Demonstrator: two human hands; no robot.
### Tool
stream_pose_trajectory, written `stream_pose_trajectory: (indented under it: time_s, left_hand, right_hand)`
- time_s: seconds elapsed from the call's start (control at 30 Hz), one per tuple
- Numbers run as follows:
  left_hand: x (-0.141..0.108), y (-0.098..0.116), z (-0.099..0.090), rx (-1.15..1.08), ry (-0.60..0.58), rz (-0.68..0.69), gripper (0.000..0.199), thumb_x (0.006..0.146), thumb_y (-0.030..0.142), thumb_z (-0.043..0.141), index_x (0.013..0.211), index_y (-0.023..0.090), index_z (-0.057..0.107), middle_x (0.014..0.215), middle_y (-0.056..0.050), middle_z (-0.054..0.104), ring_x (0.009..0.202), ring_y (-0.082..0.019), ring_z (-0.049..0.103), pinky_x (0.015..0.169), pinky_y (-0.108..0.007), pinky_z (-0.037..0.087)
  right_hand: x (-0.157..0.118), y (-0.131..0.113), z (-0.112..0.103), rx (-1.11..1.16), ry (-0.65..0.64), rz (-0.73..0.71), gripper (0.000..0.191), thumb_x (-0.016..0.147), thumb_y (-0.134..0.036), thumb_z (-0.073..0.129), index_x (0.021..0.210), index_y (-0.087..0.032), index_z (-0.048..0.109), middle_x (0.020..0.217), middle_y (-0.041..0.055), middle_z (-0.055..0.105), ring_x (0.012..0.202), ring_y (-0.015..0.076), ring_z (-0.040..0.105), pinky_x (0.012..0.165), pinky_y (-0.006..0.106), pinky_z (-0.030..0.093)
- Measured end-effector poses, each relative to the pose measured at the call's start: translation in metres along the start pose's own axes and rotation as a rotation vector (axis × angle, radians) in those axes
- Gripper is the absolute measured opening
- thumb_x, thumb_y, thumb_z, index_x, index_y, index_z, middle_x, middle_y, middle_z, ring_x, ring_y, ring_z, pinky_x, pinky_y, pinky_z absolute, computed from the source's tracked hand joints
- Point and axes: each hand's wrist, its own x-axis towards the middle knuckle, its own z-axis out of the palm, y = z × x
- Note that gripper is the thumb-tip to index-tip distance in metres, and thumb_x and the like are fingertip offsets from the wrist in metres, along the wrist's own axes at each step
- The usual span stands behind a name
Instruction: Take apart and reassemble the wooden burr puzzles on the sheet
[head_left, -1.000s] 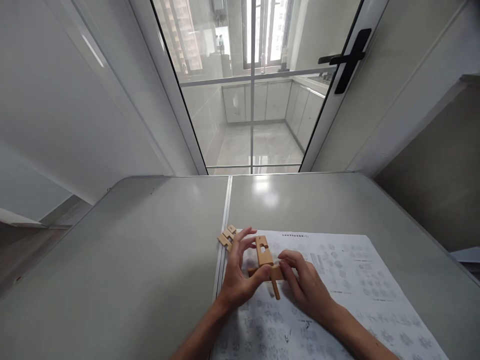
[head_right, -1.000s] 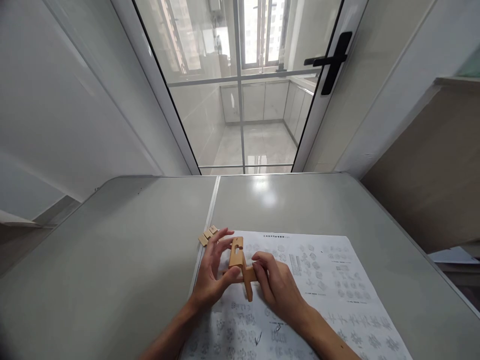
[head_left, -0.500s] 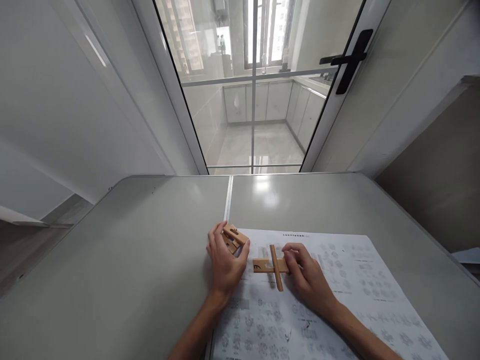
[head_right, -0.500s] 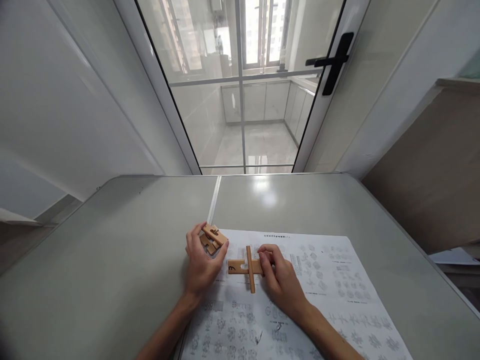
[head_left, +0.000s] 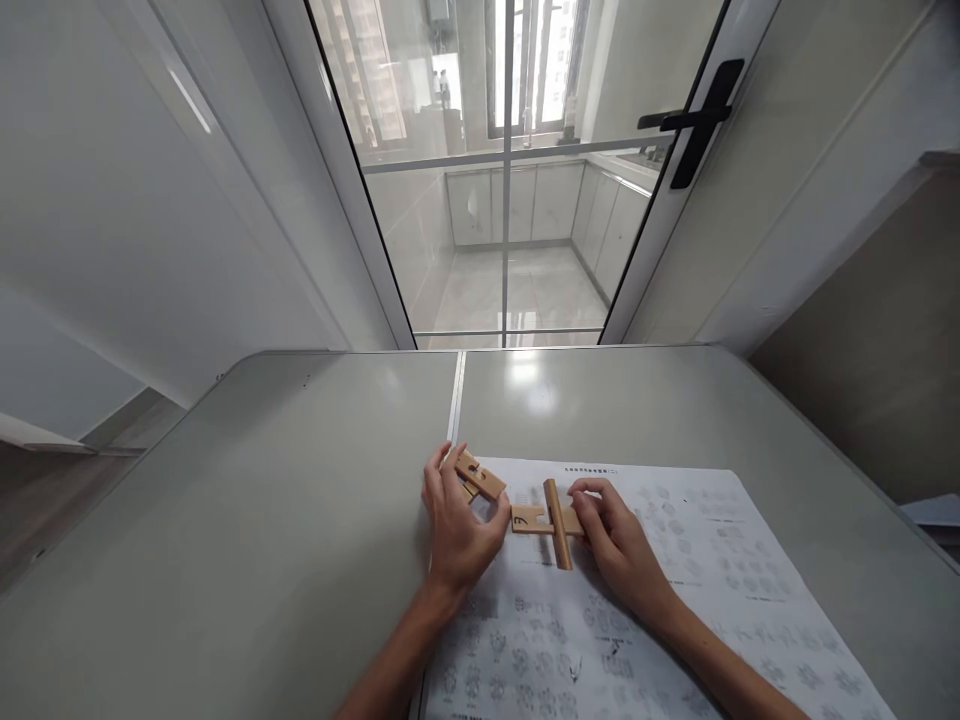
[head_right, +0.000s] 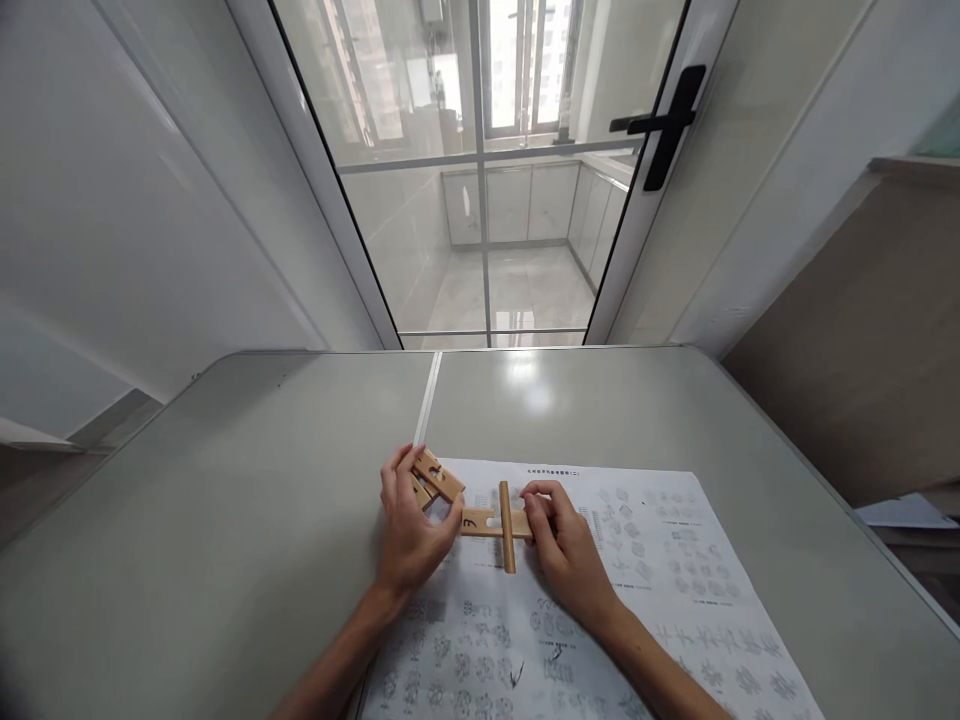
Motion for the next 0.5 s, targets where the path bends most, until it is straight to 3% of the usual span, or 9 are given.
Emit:
stream_pose_trajectory:
  time_s: [0.1,0.2,0.37,0.5]
  left_hand:
    - [0.000,0.005,-0.004,-0.087,0.031,0.041,0.049,0.097,0.018,0.061,0.144,0.024,0.051,0.152,-0.016,0.048,0.147,-0.032,0.050,0.121,-0.054,0.047]
    - [0.000,0.011,-0.009,-0.148,0.018,0.172,0.037,0.102,0.019,0.057,0.138,0.024,0.054,0.147,-0.015,0.055,0.140,-0.029,0.056,0.118,-0.050,0.050]
    - [-0.003,0.017,-0.014,-0.184,-0.205,0.474,0.071,0.090,0.040,0.080,0.151,0.025,0.046,0.146,-0.016,0.061,0.141,-0.035,0.058,0.119,-0.055,0.049]
    - [-0.005,0.015,-0.014,-0.163,-0.324,0.530,0.106,0.073,0.062,0.093,0.158,0.025,0.042,0.146,-0.019,0.063,0.142,-0.041,0.059,0.121,-0.060,0.047]
  right_hand:
    - [0.000,0.002,0.000,0.014,-0.010,0.018,0.038,0.112,-0.059,0.044,0.112,-0.023,0.057,0.065,-0.0051,0.054,0.056,0.0154,0.051,0.054,0.026,0.039]
    - [-0.001,0.002,0.000,0.022,-0.024,0.015,0.039,0.112,-0.060,0.044,0.111,-0.023,0.058,0.066,-0.0047,0.054,0.056,0.0155,0.052,0.054,0.026,0.040]
    - [0.000,-0.002,0.000,0.027,-0.069,-0.009,0.041,0.111,-0.061,0.044,0.111,-0.023,0.058,0.069,-0.0043,0.053,0.057,0.0153,0.050,0.054,0.026,0.043]
    - [-0.001,-0.002,0.000,0.017,-0.090,-0.010,0.042,0.111,-0.061,0.044,0.110,-0.023,0.060,0.072,-0.0034,0.054,0.058,0.0156,0.050,0.054,0.026,0.045]
